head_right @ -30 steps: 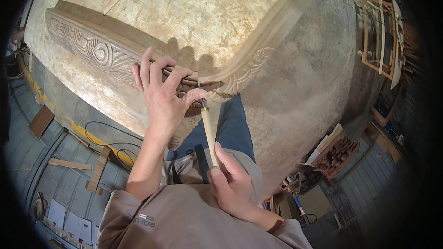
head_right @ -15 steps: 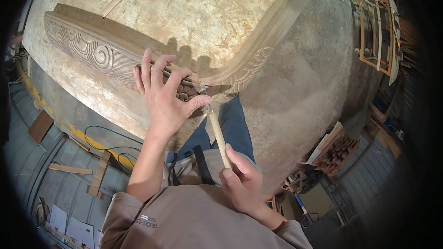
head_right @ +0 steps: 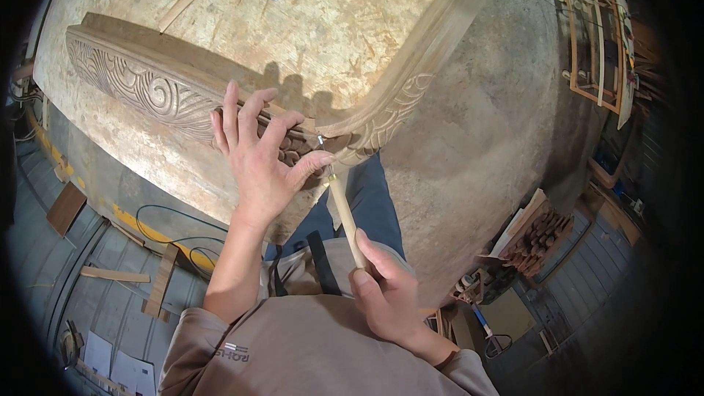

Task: The person carves intricate patterns into a piece of wood using various handheld carving tools.

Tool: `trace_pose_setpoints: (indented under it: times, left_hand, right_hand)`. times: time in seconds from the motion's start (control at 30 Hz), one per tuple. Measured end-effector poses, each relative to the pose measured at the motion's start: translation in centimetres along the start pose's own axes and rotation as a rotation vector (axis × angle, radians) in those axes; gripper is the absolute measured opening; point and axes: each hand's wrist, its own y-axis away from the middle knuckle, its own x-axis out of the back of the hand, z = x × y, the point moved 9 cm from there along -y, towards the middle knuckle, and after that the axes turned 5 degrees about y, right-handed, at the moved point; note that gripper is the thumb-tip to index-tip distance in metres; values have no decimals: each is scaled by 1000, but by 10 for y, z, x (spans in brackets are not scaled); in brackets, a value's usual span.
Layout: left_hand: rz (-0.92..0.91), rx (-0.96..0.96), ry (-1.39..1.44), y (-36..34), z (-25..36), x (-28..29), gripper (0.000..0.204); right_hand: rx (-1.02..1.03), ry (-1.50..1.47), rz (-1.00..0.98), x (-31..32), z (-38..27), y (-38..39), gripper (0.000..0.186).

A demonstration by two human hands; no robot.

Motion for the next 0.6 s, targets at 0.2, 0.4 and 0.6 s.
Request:
trace_pose_setpoints:
  times: [0.2,0.4,0.6]
  left_hand:
    - [-11,21,6,-1,1,0,55]
    - [-11,32,10,-1,0,-1,54]
    - [-41,37,14,1,-1,-5,52]
  right_hand:
    - [13,108,-29,1,-20,1,56]
    - [-116,19,-50,9,-34,1,56]
    - [-176,85,-1,-7,-26,2,54]
